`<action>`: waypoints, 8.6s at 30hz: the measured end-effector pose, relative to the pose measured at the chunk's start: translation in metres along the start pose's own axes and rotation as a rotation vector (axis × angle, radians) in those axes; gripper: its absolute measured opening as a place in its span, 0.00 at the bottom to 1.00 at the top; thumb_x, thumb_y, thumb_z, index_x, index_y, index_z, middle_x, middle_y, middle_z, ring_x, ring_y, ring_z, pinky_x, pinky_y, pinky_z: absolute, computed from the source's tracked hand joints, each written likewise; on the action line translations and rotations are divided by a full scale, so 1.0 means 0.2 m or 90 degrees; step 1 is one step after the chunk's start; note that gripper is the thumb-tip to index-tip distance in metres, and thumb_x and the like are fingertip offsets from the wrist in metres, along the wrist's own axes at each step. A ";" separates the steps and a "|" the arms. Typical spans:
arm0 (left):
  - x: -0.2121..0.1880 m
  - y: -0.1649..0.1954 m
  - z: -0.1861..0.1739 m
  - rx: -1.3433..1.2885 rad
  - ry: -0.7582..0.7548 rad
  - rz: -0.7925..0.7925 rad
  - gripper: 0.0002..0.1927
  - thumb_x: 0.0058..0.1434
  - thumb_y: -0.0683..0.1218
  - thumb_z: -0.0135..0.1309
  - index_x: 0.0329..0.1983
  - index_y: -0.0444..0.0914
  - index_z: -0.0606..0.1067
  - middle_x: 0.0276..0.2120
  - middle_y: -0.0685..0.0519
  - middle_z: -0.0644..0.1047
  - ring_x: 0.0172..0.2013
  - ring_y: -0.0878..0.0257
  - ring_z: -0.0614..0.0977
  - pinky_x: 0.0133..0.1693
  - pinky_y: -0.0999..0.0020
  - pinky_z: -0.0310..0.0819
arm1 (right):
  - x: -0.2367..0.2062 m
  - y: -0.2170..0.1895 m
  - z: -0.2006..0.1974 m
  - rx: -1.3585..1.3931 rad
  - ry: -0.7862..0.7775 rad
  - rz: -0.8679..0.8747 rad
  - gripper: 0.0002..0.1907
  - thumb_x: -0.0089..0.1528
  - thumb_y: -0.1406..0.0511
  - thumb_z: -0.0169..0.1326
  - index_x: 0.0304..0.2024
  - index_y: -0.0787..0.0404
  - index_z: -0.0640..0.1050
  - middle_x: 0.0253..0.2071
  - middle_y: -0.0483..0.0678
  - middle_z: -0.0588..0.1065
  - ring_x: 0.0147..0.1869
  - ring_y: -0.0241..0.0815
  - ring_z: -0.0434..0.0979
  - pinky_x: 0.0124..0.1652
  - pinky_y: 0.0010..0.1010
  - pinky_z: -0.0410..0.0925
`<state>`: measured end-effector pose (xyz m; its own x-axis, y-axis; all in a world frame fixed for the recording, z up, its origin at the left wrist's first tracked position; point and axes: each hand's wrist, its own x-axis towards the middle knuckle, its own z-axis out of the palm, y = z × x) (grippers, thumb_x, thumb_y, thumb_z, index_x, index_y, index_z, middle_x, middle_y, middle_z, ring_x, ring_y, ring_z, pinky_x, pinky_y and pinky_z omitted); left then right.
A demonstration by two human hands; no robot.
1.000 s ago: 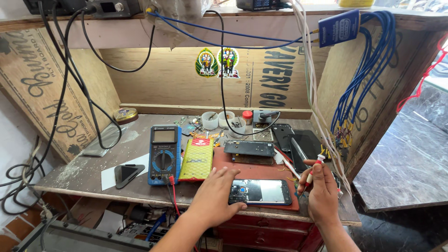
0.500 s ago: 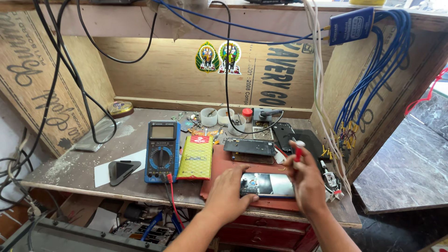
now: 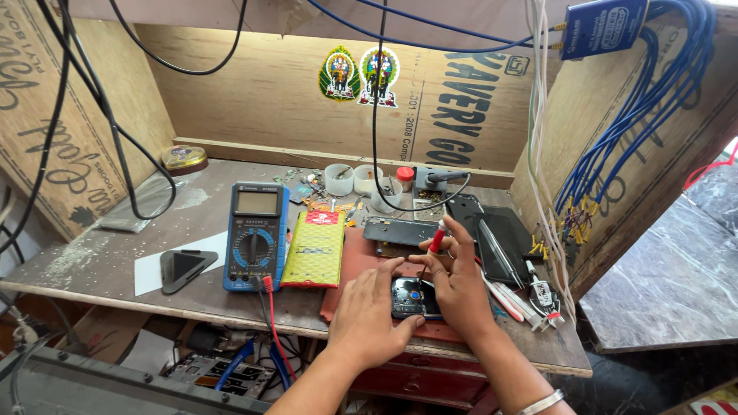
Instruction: The person uses a multimeter probe to test points on a disassembled smartphone motherboard. They then reassemble the phone by aligning the screen and back cover, pressing the edges to seat the components, and finally open the device again to reveal the internal battery and circuitry.
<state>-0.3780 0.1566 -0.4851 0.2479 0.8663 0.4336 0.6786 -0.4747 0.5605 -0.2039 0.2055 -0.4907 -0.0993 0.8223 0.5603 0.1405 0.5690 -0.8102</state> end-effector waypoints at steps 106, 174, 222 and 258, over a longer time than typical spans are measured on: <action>0.02 -0.04 0.08 -0.035 0.012 -0.075 0.51 0.48 0.57 0.69 0.71 0.46 0.54 0.57 0.50 0.75 0.58 0.46 0.73 0.60 0.52 0.62 | -0.01 0.08 -0.03 -0.007 0.083 -0.119 0.28 0.67 0.77 0.48 0.67 0.59 0.59 0.52 0.56 0.76 0.52 0.42 0.81 0.51 0.33 0.75; 0.01 -0.02 0.05 -0.011 -0.004 -0.087 0.51 0.47 0.57 0.69 0.70 0.48 0.55 0.57 0.48 0.73 0.58 0.45 0.72 0.60 0.52 0.62 | -0.01 0.05 -0.01 -0.119 0.053 -0.035 0.31 0.63 0.75 0.55 0.67 0.54 0.64 0.45 0.52 0.78 0.45 0.40 0.81 0.46 0.33 0.77; -0.07 -0.06 0.00 -0.072 0.014 -0.010 0.48 0.52 0.58 0.68 0.70 0.50 0.53 0.51 0.48 0.79 0.53 0.44 0.78 0.53 0.50 0.69 | -0.18 -0.12 -0.43 0.095 0.072 0.515 0.21 0.54 0.62 0.66 0.45 0.69 0.81 0.38 0.52 0.82 0.38 0.42 0.81 0.39 0.34 0.74; -0.08 -0.06 -0.02 -0.084 0.017 -0.041 0.48 0.53 0.57 0.67 0.70 0.49 0.53 0.56 0.54 0.76 0.55 0.50 0.77 0.57 0.53 0.68 | 0.03 -0.23 -0.25 -0.632 -0.031 -0.363 0.22 0.51 0.70 0.63 0.50 0.59 0.82 0.31 0.48 0.72 0.38 0.48 0.73 0.38 0.39 0.69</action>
<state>-0.3940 0.1474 -0.4961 0.1874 0.8918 0.4118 0.5947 -0.4366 0.6751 -0.1611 0.1847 -0.4410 -0.4333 0.4563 0.7772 0.7761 0.6273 0.0644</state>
